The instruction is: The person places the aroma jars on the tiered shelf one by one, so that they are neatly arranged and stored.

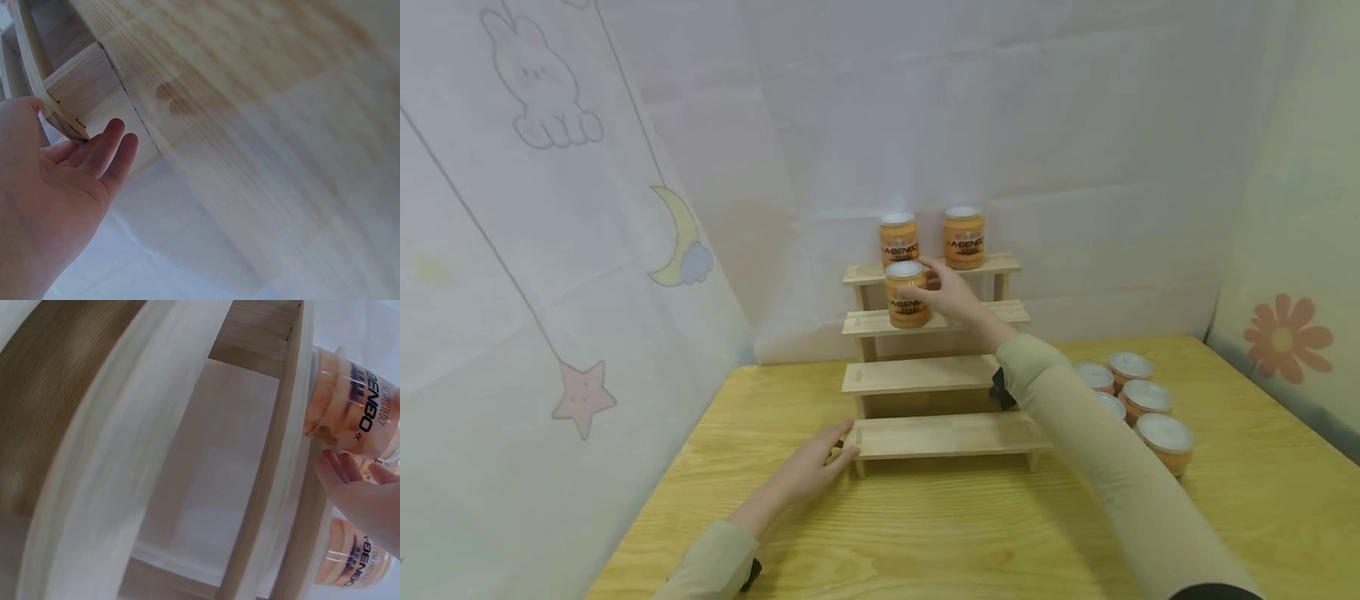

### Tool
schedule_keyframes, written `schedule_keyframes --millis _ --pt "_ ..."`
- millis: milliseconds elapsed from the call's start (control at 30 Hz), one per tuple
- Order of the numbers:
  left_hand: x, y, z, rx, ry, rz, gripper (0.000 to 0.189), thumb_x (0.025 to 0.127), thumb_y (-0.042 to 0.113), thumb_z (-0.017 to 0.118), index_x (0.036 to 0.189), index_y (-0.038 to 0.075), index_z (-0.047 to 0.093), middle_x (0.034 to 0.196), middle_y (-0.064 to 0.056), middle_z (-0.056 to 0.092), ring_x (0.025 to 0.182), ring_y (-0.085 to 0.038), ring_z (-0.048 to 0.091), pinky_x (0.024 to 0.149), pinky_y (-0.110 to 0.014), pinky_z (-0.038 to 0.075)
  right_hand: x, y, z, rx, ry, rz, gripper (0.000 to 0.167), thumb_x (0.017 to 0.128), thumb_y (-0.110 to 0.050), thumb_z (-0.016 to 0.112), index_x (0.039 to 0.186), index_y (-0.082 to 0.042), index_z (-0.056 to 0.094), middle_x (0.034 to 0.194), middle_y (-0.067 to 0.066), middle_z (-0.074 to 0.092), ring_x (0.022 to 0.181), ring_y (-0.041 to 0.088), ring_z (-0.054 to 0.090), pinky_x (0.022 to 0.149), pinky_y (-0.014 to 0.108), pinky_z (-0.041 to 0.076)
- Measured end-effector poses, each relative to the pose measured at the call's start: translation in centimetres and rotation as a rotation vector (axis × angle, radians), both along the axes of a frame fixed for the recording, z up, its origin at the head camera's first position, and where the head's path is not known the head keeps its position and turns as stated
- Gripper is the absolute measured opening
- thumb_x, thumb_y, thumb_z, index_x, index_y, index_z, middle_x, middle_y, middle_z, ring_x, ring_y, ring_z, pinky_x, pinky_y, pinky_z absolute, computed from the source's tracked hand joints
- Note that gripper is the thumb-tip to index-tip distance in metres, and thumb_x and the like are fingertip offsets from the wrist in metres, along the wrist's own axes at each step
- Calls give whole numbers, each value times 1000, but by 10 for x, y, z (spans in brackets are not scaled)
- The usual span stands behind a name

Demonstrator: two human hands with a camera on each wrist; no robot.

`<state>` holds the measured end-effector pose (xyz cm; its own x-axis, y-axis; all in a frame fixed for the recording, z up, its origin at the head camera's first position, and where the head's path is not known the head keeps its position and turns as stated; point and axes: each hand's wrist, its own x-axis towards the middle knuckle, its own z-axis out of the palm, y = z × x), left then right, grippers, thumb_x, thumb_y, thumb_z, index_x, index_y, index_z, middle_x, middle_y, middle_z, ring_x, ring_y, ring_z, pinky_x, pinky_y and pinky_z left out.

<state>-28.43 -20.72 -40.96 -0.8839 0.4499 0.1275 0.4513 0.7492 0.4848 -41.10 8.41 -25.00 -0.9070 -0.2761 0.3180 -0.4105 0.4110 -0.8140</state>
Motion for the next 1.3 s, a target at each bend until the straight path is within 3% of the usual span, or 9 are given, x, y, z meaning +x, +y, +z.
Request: schedule_keyframes --millis 300,467,700,933,1167,1233,1300 --pt "4 -5 2 28 -23 25 69 96 52 42 148 10 29 146 -11 39 121 -28 50 96 -46 47 23 40 8 93 23 34 69 87 -42 65 143 -12 38 140 15 44 128 31 44 104 47 40" --pt "3 -8 3 20 -17 31 66 96 49 45 148 11 29 147 -11 39 122 -29 50 97 -47 46 38 66 5 101 27 79 61 90 -39 63 139 -8 44 138 17 47 126 31 47 104 47 39" --pt "2 -7 2 -2 -17 24 65 97 47 44 149 12 28 147 -10 38 123 -28 49 100 -48 44 63 105 -13 135 -1 98 51 94 -30 58 136 -4 46 138 21 47 128 36 44 103 53 38" --pt "1 -7 4 -9 -5 25 65 97 48 44 149 11 28 147 -10 38 124 -28 49 102 -48 41 98 147 -31 152 -25 54 53 95 -33 56 137 -4 44 138 19 46 126 37 44 100 55 40" --pt "-1 -9 2 -12 -9 15 67 97 49 43 149 11 27 148 -10 38 123 -28 49 100 -48 43 131 182 -48 196 -7 34 45 97 -28 54 136 -7 45 138 17 48 124 38 47 89 46 51" --pt "-1 -9 1 -13 -8 13 67 97 50 43 149 11 27 148 -10 38 123 -28 49 101 -48 42 138 190 -53 219 1 24 44 97 -26 54 135 -6 46 137 18 48 121 33 50 85 40 53" --pt "-1 -8 0 -10 -5 11 67 97 50 43 149 11 28 147 -10 38 123 -28 49 101 -48 42 145 199 -57 236 1 11 44 97 -25 54 135 -5 47 136 20 49 115 18 56 82 33 54"
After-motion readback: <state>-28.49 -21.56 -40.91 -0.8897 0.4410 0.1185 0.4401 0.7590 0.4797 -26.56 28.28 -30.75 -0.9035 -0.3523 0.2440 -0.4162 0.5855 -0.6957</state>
